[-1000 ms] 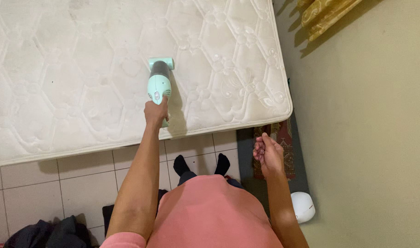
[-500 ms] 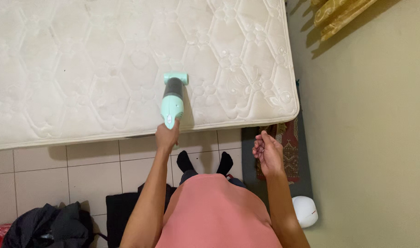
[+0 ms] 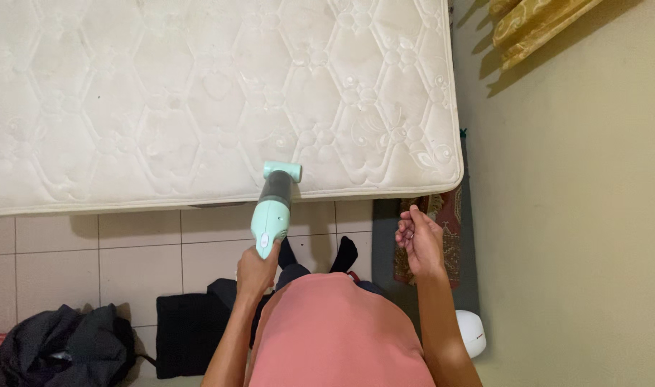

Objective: The person vacuums the top surface of a mattress using a handheld vacuum cleaner, moving the tool along the edges and over the center of the bed.

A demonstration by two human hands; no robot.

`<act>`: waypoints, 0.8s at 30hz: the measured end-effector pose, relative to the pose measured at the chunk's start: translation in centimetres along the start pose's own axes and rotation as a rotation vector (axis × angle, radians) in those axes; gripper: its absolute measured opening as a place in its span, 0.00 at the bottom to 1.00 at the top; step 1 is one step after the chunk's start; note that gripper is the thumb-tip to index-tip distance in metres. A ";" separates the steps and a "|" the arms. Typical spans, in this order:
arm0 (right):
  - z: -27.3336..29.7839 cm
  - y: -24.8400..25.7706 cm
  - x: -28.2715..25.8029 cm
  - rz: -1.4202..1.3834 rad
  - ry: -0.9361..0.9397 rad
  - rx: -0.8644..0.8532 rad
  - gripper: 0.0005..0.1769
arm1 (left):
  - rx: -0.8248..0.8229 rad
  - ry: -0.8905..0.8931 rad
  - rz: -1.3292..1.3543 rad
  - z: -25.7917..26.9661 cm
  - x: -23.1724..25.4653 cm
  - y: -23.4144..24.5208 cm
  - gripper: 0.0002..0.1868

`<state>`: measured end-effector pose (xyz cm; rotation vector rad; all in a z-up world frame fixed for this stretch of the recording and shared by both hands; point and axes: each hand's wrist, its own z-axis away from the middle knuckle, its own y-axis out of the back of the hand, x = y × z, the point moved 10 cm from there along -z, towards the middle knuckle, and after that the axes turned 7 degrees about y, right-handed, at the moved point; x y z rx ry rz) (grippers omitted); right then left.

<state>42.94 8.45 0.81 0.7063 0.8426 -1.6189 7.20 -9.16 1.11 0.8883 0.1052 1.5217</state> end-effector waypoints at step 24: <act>0.8 0.6 -0.3 -0.007 0.007 0.011 0.16 | 0.053 -0.156 0.076 -7.9 6.8 -4.0 0.29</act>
